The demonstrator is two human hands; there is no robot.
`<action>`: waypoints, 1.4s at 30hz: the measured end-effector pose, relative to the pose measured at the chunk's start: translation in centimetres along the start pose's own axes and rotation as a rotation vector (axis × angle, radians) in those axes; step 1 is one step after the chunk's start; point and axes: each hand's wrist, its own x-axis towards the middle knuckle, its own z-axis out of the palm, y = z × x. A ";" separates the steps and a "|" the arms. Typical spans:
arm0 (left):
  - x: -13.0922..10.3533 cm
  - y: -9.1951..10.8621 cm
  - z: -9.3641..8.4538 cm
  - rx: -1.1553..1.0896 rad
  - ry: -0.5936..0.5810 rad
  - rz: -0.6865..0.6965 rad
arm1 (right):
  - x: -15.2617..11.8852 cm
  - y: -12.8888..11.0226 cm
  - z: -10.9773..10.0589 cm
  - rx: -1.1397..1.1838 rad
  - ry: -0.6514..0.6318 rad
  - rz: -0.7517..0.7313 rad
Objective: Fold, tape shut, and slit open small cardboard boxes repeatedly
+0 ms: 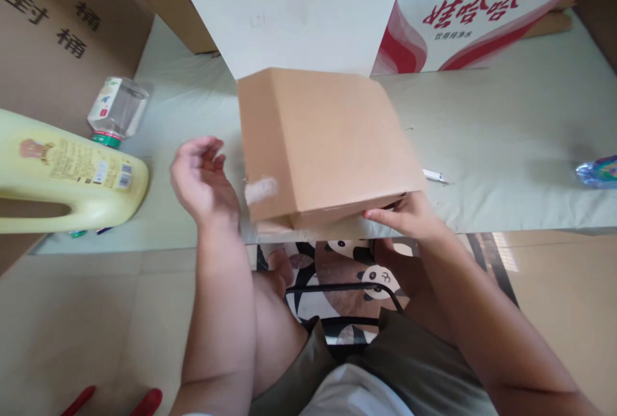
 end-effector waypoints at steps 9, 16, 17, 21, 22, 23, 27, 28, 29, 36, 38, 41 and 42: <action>-3.2 -0.4 1.2 0.145 -0.480 -0.521 | 1.2 2.9 -0.1 -0.151 0.022 0.069; -3.7 1.1 1.9 0.045 -0.531 -0.477 | 2.1 2.3 0.1 -0.214 0.247 0.058; -3.8 1.2 1.9 0.055 -0.512 -0.462 | 2.2 2.3 0.1 -0.225 0.301 0.069; -3.8 1.0 2.1 0.077 -0.471 -0.423 | 2.3 2.6 0.2 -0.210 0.444 0.043; -3.7 0.9 2.1 0.082 -0.466 -0.407 | 2.2 2.6 0.2 -0.195 0.450 0.037; -3.7 0.9 2.1 0.086 -0.461 -0.390 | 2.1 2.6 0.1 -0.177 0.453 0.036; -3.4 1.0 1.8 0.122 -0.440 -0.344 | 1.7 2.6 -0.2 -0.093 0.453 0.076; -3.4 1.1 1.8 0.134 -0.440 -0.340 | 1.6 2.6 -0.2 -0.053 0.442 0.078; -3.4 1.2 1.7 0.148 -0.448 -0.344 | 1.5 2.7 -0.2 0.002 0.432 0.073; -3.4 0.9 1.7 0.148 -0.489 -0.392 | 2.0 2.5 0.2 0.431 0.630 0.189; -3.0 0.3 1.6 0.125 -0.409 -0.363 | 2.3 2.1 0.1 0.511 0.701 0.172; -2.3 -0.7 1.0 0.234 -0.392 -0.224 | 2.1 1.8 -0.4 0.543 0.673 0.110; -2.2 -1.0 0.7 0.291 -0.422 -0.175 | 2.0 1.7 -0.6 0.538 0.641 0.097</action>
